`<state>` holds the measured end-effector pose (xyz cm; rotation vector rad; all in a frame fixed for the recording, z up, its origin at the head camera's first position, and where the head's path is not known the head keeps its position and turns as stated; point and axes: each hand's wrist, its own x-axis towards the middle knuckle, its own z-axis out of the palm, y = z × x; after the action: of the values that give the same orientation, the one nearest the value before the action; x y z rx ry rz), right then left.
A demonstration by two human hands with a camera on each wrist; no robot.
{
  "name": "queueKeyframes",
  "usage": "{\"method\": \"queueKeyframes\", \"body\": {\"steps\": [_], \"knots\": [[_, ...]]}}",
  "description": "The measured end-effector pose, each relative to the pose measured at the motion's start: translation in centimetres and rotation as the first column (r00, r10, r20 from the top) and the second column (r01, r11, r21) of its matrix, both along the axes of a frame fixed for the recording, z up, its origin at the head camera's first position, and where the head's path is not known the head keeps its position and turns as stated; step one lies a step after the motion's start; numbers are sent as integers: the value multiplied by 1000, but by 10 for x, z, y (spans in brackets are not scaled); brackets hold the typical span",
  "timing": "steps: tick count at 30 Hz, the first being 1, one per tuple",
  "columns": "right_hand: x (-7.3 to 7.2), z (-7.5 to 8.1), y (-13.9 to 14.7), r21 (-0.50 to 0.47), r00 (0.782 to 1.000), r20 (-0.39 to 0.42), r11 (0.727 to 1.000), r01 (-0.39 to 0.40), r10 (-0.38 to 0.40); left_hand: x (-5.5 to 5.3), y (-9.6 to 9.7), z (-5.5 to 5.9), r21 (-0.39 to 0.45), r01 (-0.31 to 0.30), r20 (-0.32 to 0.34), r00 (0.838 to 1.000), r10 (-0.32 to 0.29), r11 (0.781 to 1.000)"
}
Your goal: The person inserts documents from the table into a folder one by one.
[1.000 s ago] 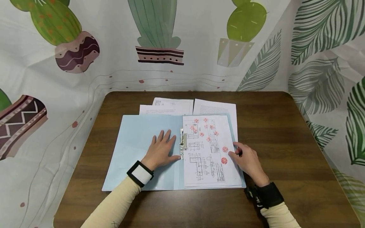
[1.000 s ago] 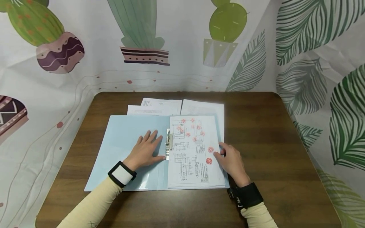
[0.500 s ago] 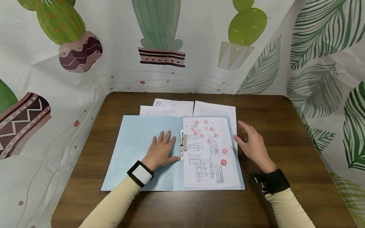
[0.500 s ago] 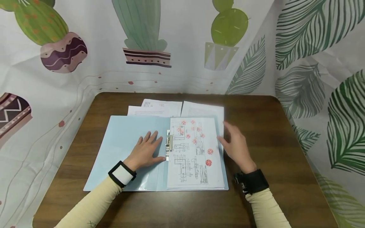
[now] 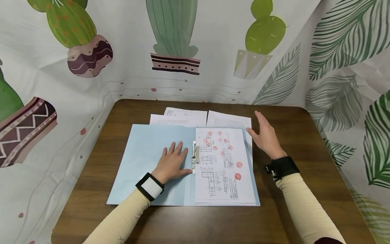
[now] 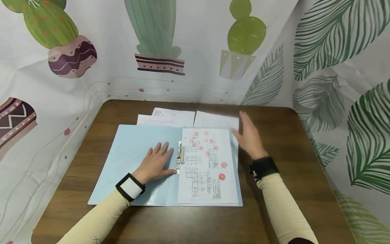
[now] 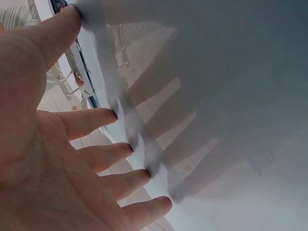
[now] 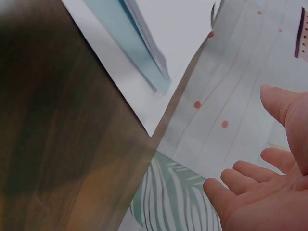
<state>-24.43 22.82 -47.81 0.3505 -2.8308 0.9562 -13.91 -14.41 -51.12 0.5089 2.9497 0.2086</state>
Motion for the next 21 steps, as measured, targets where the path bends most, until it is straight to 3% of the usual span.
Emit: {"method": "queueKeyframes", "body": {"steps": [14, 21], "knots": [[-46, -20, -6, 10, 994, 107, 1000, 3, -4, 1, 0, -4, 29, -4, -2, 1000, 4, 1000], [-56, -31, -7, 13, 986, 163, 999, 32, -33, 2, 0, -3, 18, -7, -6, 1000, 7, 1000]]}}
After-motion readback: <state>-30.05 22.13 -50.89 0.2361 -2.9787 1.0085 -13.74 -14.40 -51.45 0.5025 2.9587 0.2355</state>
